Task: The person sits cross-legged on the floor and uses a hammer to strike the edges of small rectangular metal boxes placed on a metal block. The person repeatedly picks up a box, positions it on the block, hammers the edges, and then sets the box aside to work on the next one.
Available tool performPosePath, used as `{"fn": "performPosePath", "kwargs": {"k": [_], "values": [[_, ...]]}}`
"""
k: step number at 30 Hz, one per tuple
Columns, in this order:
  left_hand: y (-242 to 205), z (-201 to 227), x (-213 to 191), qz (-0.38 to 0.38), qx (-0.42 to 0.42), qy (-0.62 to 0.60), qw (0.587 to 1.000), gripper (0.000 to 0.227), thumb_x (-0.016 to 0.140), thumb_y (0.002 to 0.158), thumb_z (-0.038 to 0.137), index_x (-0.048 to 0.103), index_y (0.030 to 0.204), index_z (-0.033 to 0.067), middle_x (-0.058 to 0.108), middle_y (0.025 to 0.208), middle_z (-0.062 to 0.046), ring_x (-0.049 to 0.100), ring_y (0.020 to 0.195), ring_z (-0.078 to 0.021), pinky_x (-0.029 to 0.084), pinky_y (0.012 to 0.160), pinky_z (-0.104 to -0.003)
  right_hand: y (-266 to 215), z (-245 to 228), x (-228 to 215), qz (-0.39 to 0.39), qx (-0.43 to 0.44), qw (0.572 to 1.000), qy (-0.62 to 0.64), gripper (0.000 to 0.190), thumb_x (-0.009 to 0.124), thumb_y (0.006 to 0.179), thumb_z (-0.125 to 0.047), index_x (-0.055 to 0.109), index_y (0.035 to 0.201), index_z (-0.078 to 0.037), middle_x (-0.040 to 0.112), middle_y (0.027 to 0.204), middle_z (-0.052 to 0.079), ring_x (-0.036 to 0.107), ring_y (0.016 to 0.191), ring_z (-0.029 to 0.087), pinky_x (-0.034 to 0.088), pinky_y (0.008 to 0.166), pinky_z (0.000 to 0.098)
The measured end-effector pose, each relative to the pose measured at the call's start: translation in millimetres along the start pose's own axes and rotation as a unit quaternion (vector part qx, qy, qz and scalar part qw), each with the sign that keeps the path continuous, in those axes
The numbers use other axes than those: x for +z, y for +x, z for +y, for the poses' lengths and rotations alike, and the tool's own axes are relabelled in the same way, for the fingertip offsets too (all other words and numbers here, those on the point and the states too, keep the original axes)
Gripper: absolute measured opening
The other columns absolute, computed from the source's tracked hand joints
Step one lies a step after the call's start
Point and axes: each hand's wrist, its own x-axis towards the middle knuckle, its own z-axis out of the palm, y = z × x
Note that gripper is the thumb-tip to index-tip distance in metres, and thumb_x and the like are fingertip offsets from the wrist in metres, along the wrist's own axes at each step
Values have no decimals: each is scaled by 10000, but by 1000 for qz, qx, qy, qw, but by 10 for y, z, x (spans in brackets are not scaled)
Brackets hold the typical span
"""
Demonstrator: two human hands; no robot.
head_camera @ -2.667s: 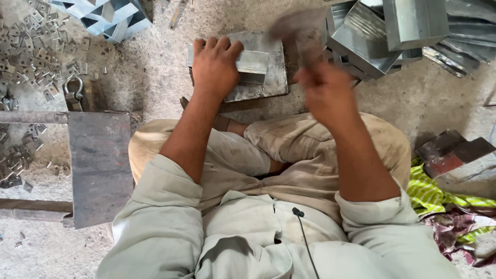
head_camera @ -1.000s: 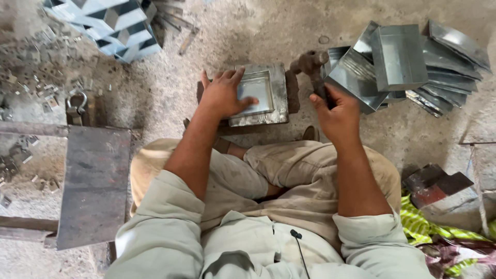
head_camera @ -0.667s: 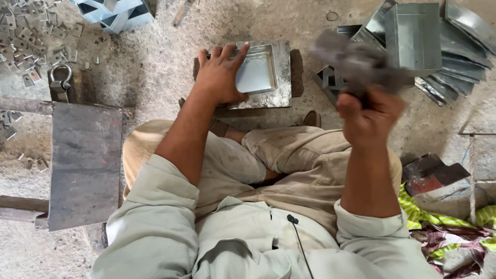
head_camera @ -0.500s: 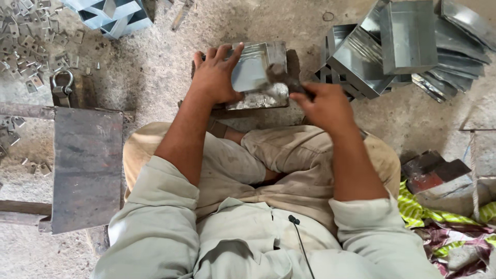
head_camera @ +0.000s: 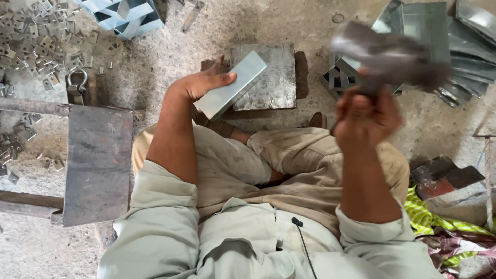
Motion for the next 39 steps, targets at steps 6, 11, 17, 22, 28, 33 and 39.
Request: {"fn": "performPosePath", "kwargs": {"k": [6, 11, 17, 22, 28, 33, 39], "values": [[69, -113, -22, 6, 19, 39, 999, 1312, 640, 785, 765, -31, 1630, 20, 194, 1679, -276, 190, 1576, -362, 219, 1242, -435, -35, 560, 147, -194, 160, 945, -209, 287, 666, 1096, -310, 705, 1078, -26, 607, 750, -20, 551, 648, 55, 443, 567, 250], [-318, 1, -158, 74, 25, 134, 988, 1108, 718, 727, 693, 329, 1642, 204, 216, 1750, -133, 340, 1568, -338, 315, 1240, -402, -9, 800, -7, -137, 338, 913, -184, 271, 718, 1038, -260, 657, 967, -6, 558, 655, 9, 486, 494, 90, 372, 433, 300], [-1036, 272, -377, 300, -307, 280, 859, 1111, 574, 853, 891, 150, 1644, 236, 18, 1728, -100, -35, 1584, -395, -20, 1198, -741, -102, 959, -4, -173, 452, 851, -205, 235, 719, 981, -226, 660, 963, 1, 556, 622, 22, 498, 462, 115, 403, 407, 328], [-659, 174, -304, 268, -246, 265, 893, 943, 587, 896, 689, 185, 1642, 275, 58, 1734, -31, 2, 1598, -325, -28, 1185, -776, -102, 1039, 77, -260, 444, 807, -291, 252, 732, 960, -215, 671, 984, 29, 585, 633, 59, 542, 482, 146, 461, 444, 354], [-209, 229, 169, 286, 78, 210, 931, 692, 771, 863, 423, 566, 1442, 105, 639, 1360, -190, 595, 1253, -384, 491, 1056, -464, -135, 1093, 65, -311, 400, 743, -437, 500, 790, 911, -352, 618, 1200, 19, 716, 712, 153, 701, 540, 210, 556, 535, 383], [132, 910, 567, 269, 263, 178, 909, 499, 793, 906, 284, 661, 1331, 58, 709, 1249, -181, 662, 1179, -371, 536, 976, -453, -224, 1413, 0, -318, 332, 751, -473, 494, 834, 823, -414, 712, 1058, 3, 722, 985, 239, 696, 934, 414, 546, 806, 503], [712, 1893, 1640, 151, 422, 257, 856, 506, 814, 866, 346, 691, 1267, 64, 646, 1320, -188, 590, 1224, -400, 479, 1035, -495, -428, 1884, 21, -373, 224, 760, -482, 516, 781, 897, -456, 711, 1115, 7, 727, 1122, 248, 693, 1105, 395, 544, 988, 463]]}}
